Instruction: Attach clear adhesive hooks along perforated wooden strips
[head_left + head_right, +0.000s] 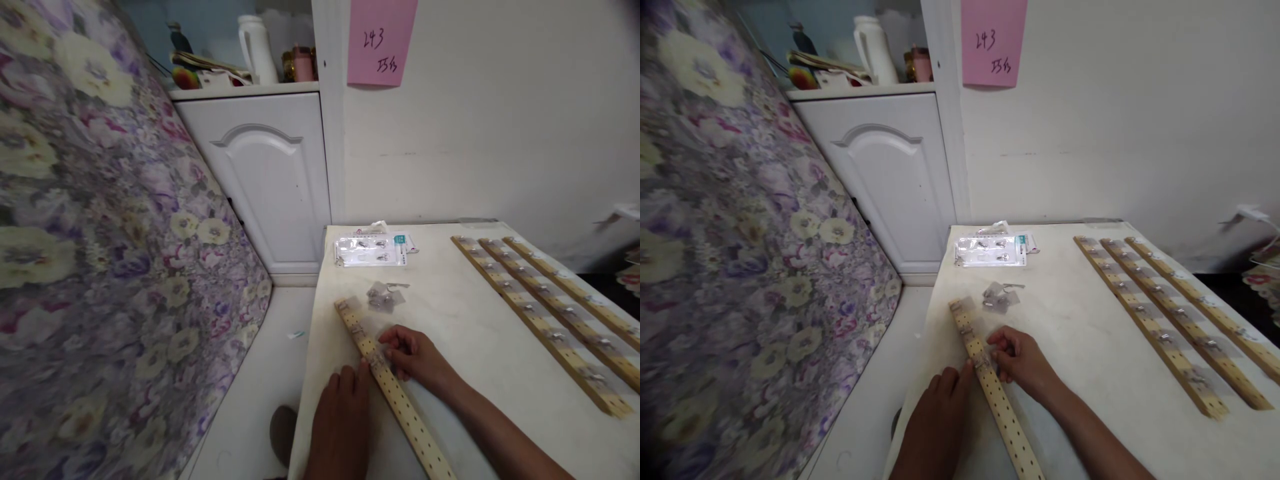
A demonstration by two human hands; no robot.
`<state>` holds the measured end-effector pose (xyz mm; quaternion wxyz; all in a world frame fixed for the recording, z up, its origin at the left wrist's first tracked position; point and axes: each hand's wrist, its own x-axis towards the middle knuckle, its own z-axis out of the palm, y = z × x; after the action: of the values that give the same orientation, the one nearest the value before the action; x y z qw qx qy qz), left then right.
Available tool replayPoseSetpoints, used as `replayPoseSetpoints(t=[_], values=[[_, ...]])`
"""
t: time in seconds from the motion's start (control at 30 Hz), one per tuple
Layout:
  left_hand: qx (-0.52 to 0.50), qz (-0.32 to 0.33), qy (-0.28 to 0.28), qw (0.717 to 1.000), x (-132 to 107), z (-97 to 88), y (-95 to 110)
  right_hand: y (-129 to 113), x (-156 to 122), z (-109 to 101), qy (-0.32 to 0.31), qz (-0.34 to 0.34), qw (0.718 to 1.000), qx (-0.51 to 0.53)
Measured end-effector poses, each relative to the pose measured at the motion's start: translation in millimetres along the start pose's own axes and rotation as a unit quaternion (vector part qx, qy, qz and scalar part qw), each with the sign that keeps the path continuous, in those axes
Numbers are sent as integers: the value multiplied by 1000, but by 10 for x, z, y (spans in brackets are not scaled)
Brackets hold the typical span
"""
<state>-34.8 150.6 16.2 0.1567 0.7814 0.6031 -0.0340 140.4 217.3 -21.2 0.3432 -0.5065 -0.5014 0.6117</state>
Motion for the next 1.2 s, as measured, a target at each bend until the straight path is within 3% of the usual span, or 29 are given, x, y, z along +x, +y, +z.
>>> replayPoseSetpoints(t=[0.63,1.2], values=[[-2,5,3,1000,29,-6,-12,11,-13,29,9,-23,1000,-12],[23,11,18,1000,31,2,-12,-14,-23,101,73,-38,993,-82]])
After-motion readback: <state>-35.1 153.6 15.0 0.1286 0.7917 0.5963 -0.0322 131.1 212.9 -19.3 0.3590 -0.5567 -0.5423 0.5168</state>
